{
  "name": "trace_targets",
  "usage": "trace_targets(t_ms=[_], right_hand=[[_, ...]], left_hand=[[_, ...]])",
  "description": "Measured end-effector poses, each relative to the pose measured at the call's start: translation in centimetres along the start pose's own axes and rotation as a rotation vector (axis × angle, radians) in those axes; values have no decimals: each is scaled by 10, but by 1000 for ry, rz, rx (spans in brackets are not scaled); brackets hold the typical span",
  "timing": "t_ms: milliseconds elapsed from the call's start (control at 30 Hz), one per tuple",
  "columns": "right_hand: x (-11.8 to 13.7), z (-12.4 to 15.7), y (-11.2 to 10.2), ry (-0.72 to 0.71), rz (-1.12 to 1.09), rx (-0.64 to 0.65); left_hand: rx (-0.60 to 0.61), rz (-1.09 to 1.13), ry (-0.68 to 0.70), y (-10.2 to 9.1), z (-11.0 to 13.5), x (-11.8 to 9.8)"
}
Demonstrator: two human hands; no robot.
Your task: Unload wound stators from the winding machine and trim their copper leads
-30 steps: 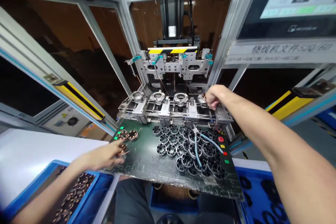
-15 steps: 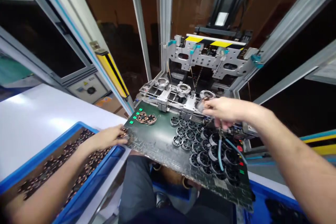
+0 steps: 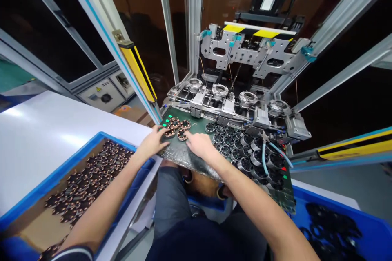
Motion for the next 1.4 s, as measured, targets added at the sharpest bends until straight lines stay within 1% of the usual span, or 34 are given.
trace_targets(t_ms=[67,100,133,200,233,300,367,400,467,533,667,700,733,800,867,900,933,1000,1067,1133,1167,1233,1267,1333,1367,1400], right_hand=[[-20,37,1,97,61,-47],[-30,57,1,161,105,-68],[-39,76,3,217,152,-80],[-52,104,11,298,227,-81],[-56,112,17,316,250,-74],[-60,116,30,321,265,-66],[-62,110,40,306,255,-72],[-64,107,43,297,243,-81],[-68,104,43,277,208,-111],[-71,110,37,258,163,-164],[-70,145,18,249,52,-321],[-67,154,14,237,-30,-366],[-65,163,10,222,-161,-424],[-59,176,1,196,-554,-571],[-52,185,-8,181,-958,-730],[-48,188,-13,173,-1089,-785],[-44,191,-20,153,-1174,-822],[-39,197,-37,87,-1229,-850],[-43,205,-59,34,-1183,-865],[-60,214,-86,-16,-1070,-906],[-74,219,-102,-39,-994,-929],[-113,225,-135,-55,-801,-966],[-137,225,-150,-21,-689,-953],[-190,221,-177,109,-415,-944],[-217,216,-188,163,-275,-916],[-243,209,-195,222,-146,-869]], left_hand=[[-82,59,12,2,23,-11],[-110,102,50,6,33,-23],[-123,150,112,11,41,-39],[-117,247,284,26,48,-82],[-101,272,357,36,48,-104],[-69,285,423,55,41,-145],[-42,290,428,70,30,-174],[-29,300,426,75,25,-183],[-1,343,417,80,18,-191],[23,422,392,80,16,-186],[75,701,294,77,27,-165],[96,786,268,76,32,-163],[119,872,245,73,38,-162],[166,1027,217,63,49,-168],[201,1150,211,44,59,-180],[223,1227,207,32,63,-187],[252,1314,201,20,65,-195],[319,1475,193,-6,67,-211],[368,1531,232,-30,62,-227],[339,1465,344,-53,48,-243],[304,1414,416,-65,36,-251],[196,1259,566,-90,5,-271],[131,1138,637,-102,-15,-283],[-29,791,738,-121,-61,-313],[-96,611,768,-128,-85,-330],[-135,465,779,-131,-110,-347]])
Point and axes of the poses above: each hand's wrist, its own z-axis away from the middle knuckle, its own y-axis out of the palm, x = y × z, the point moved 4 cm from there along -z, towards the middle knuckle, and after that the axes turned 11 degrees about -y, right-handed, at the moved point
